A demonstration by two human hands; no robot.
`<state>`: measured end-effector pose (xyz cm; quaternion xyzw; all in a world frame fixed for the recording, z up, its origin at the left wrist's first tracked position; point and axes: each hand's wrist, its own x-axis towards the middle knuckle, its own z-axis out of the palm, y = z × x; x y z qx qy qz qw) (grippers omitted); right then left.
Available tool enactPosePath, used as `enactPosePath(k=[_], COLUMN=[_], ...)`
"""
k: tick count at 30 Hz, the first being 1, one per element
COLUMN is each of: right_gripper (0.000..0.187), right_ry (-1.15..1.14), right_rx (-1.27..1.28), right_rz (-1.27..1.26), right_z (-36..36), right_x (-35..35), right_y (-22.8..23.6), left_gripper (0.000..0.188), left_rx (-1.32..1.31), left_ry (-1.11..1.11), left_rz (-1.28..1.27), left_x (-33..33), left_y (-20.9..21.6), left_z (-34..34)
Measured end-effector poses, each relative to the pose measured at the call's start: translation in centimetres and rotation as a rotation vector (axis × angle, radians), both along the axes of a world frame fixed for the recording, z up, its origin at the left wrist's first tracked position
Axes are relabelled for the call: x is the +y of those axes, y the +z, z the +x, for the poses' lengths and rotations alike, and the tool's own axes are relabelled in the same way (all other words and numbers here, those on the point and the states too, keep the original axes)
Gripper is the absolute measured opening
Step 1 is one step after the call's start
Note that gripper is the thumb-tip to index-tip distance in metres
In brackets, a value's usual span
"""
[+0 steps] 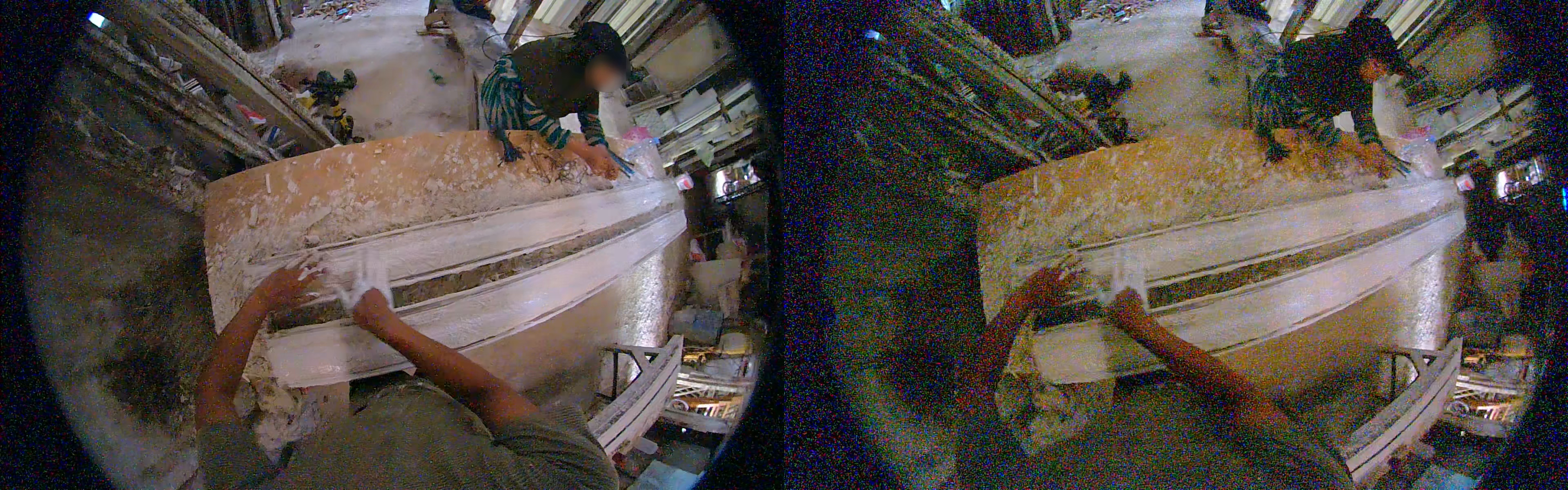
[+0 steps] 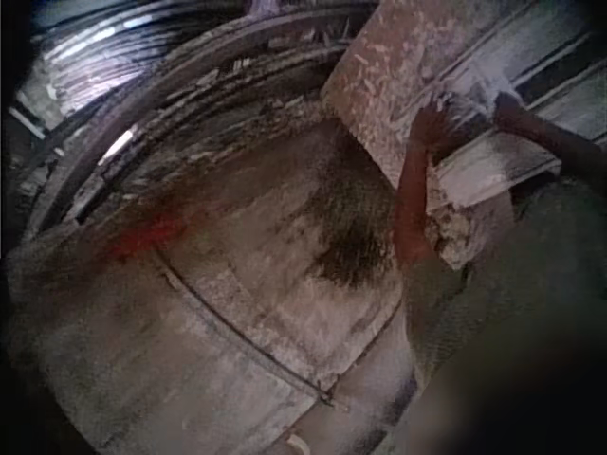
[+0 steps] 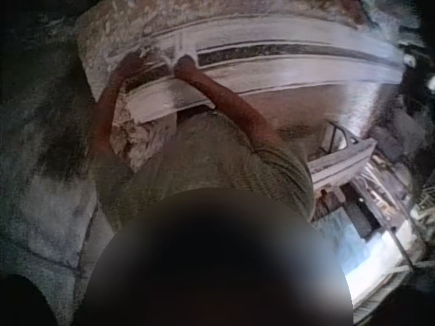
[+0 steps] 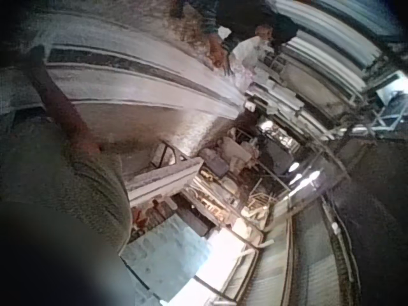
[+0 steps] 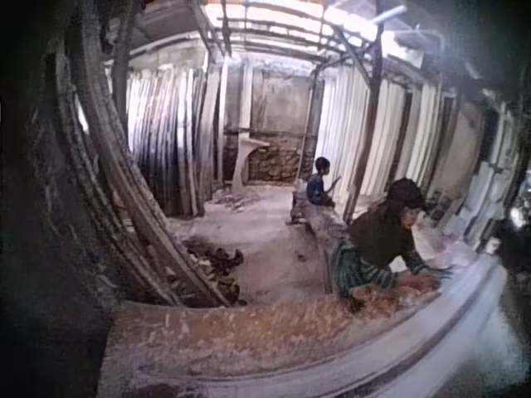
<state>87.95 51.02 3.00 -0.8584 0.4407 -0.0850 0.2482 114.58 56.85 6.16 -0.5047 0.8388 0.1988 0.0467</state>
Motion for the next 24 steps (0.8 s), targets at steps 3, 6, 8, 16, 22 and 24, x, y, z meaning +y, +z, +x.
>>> enactPosePath(k=[3, 6, 8, 16, 22, 24], right_gripper=[0.054, 0.03, 0.026, 0.031, 0.025, 0.022], right_ry=[0.269, 0.358, 0.234, -0.11, -0.248, -0.182], right_rx=[0.518, 0.524, 0.479, 0.504, 0.681, 0.75], right_rz=[-0.539, 0.234, 0.055, -0.204, -0.195, -0.251], right_z=[3.7, 4.3, 1.8, -22.3, -43.7, -49.3], right_x=[-0.3, -4.0, -7.5, -24.3, -37.2, -39.7], right_y=[-1.9, -7.7, -11.7, -12.9, -7.2, -7.9], left_gripper=[0.083, 0.086, 0.088, 0.091, 0.097, 0.096], left_rx=[0.056, 0.057, 0.049, 0.219, 0.208, 0.232], left_ry=[0.032, 0.013, -0.068, -0.171, -0.216, -0.181], left_rz=[0.035, 0.234, 0.24, 0.153, 0.024, 0.134], left_x=[-0.6, -2.6, -4.1, -11.1, -18.0, -20.3], left_y=[-0.9, -1.6, -1.7, -1.0, -1.6, -2.2], left_z=[1.5, 1.1, -0.1, -9.3, -19.0, -22.4])
